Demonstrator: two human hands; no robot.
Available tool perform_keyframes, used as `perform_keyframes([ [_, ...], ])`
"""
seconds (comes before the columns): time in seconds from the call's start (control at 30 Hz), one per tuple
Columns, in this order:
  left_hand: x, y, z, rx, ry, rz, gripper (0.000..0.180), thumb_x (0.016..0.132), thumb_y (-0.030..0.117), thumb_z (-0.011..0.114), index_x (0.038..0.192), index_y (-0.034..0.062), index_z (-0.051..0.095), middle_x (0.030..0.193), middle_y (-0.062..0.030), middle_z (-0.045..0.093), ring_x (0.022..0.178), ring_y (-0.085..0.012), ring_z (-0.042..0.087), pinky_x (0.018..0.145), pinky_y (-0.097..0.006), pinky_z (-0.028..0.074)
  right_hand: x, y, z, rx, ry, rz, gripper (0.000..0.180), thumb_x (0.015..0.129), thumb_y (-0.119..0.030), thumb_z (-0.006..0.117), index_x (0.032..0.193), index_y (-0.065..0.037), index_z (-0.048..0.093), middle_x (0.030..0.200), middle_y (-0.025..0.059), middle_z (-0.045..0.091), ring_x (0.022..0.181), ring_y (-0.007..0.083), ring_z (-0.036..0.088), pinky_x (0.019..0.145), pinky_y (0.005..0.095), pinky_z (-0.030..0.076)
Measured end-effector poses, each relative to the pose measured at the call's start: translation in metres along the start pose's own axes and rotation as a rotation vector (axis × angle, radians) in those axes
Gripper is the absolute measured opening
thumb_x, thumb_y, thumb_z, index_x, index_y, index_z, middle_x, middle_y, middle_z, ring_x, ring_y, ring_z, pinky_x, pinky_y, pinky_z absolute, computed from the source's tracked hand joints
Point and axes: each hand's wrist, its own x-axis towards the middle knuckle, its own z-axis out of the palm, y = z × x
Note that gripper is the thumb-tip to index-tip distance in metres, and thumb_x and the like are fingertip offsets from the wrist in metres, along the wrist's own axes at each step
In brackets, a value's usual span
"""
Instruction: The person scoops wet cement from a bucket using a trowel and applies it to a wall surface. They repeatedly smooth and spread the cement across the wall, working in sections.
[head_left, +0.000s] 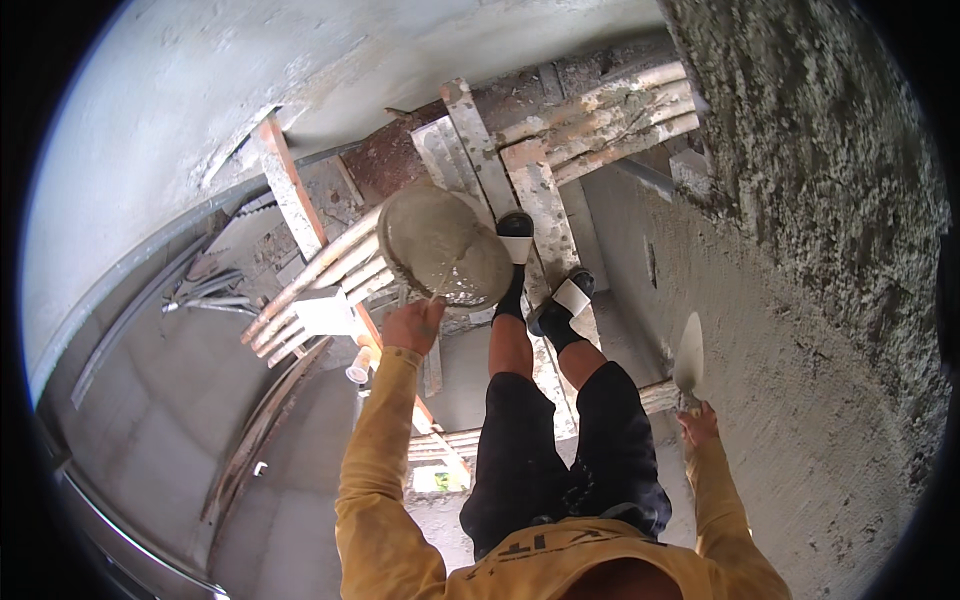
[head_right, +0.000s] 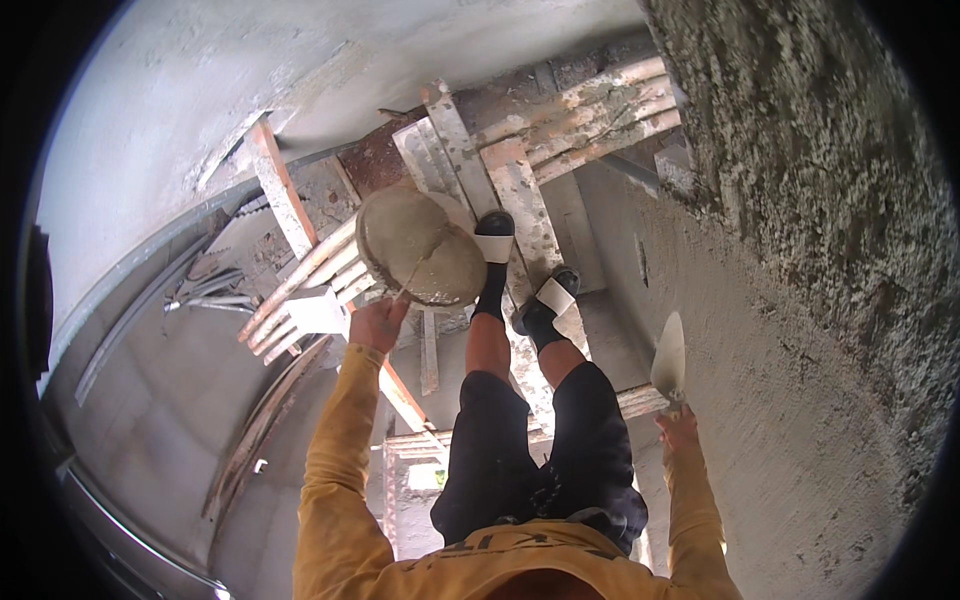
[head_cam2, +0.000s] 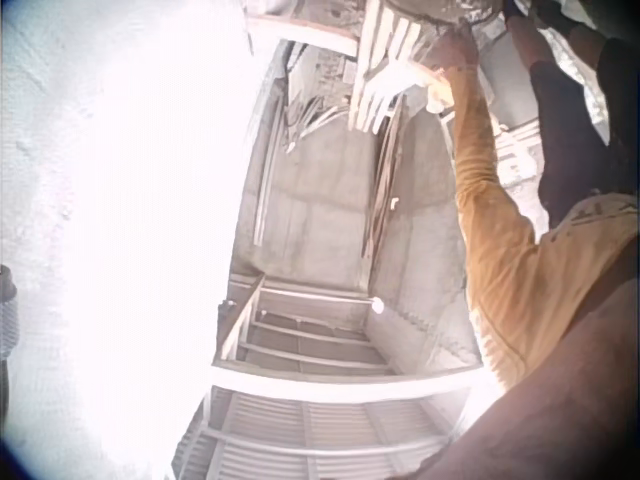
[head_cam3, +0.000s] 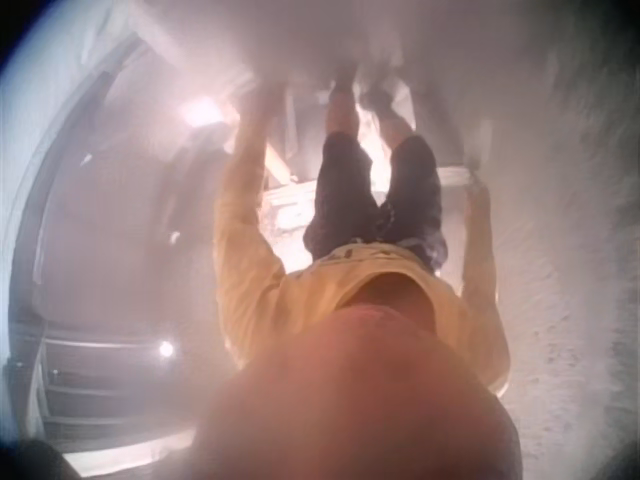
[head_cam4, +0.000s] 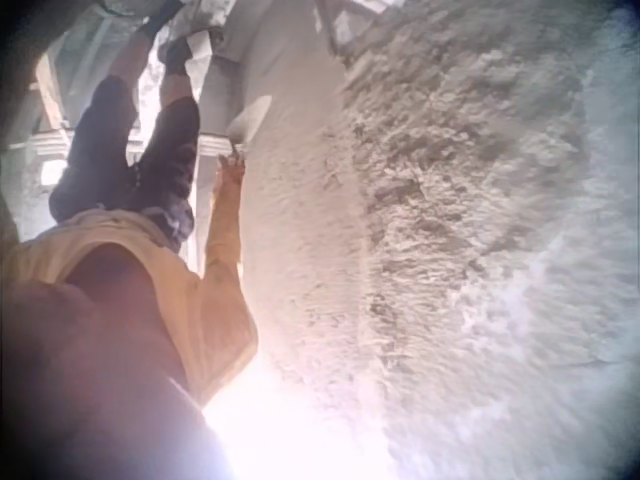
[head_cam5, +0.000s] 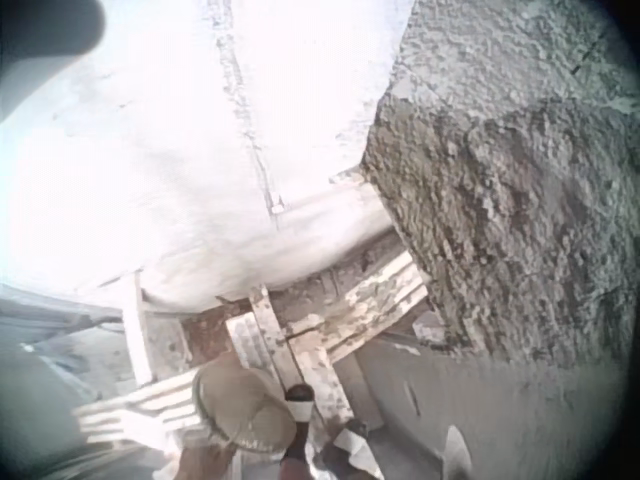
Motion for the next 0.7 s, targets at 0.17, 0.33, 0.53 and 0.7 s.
perform_keyframes([
  [0.17, 0.016, 0.075, 0.009, 0.041, -0.044, 0.127, 0.043, 0.090, 0.048, 0.045, 0.082, 0.0102, 0.065, 0.079, -0.0188, 0.065, 0.081, -0.0376, 0.063, 0.089, -0.053, 0.039, 0.010, -0.032, 0.068, 0.322, 0.016, -0.070, 0.030, 0.076, -0.006, 0.068, 0.100, -0.003, 0.051, 0.075, 0.0028, 0.054, 0.054, 0.0110, 0.050, 0.045, 0.0265, 0.043],
  [0.33, 0.061, 0.138, 0.011, 0.069, -0.022, 0.300, 0.044, 0.088, 0.047, 0.049, 0.077, 0.0063, 0.063, 0.075, -0.0206, 0.063, 0.077, -0.0390, 0.062, 0.074, -0.050, 0.043, 0.046, -0.052, 0.133, 0.424, -0.072, -0.154, 0.033, 0.073, -0.010, 0.070, 0.101, 0.001, 0.055, 0.076, 0.0049, 0.058, 0.062, 0.0120, 0.058, 0.053, 0.0249, 0.049],
  [0.53, 0.122, 0.181, 0.033, 0.092, 0.140, 0.491, 0.047, 0.087, 0.047, 0.053, 0.072, 0.0033, 0.062, 0.070, -0.0216, 0.061, 0.069, -0.0406, 0.060, 0.063, -0.048, 0.046, 0.085, -0.112, 0.205, 0.707, -0.086, -0.122, 0.029, 0.075, -0.012, 0.067, 0.100, -0.003, 0.056, 0.081, 0.0054, 0.060, 0.066, 0.0140, 0.060, 0.059, 0.0259, 0.051],
  [0.7, 0.125, 0.191, 0.020, 0.037, -0.003, 0.419, 0.047, 0.087, 0.047, 0.054, 0.071, 0.0029, 0.061, 0.067, -0.0214, 0.060, 0.067, -0.0415, 0.060, 0.062, -0.048, 0.046, 0.158, -0.165, 0.268, 0.963, -0.012, -0.036, 0.042, 0.076, -0.022, 0.069, 0.113, -0.008, 0.055, 0.098, 0.0052, 0.060, 0.090, 0.0180, 0.060, 0.073, 0.0338, 0.049],
])
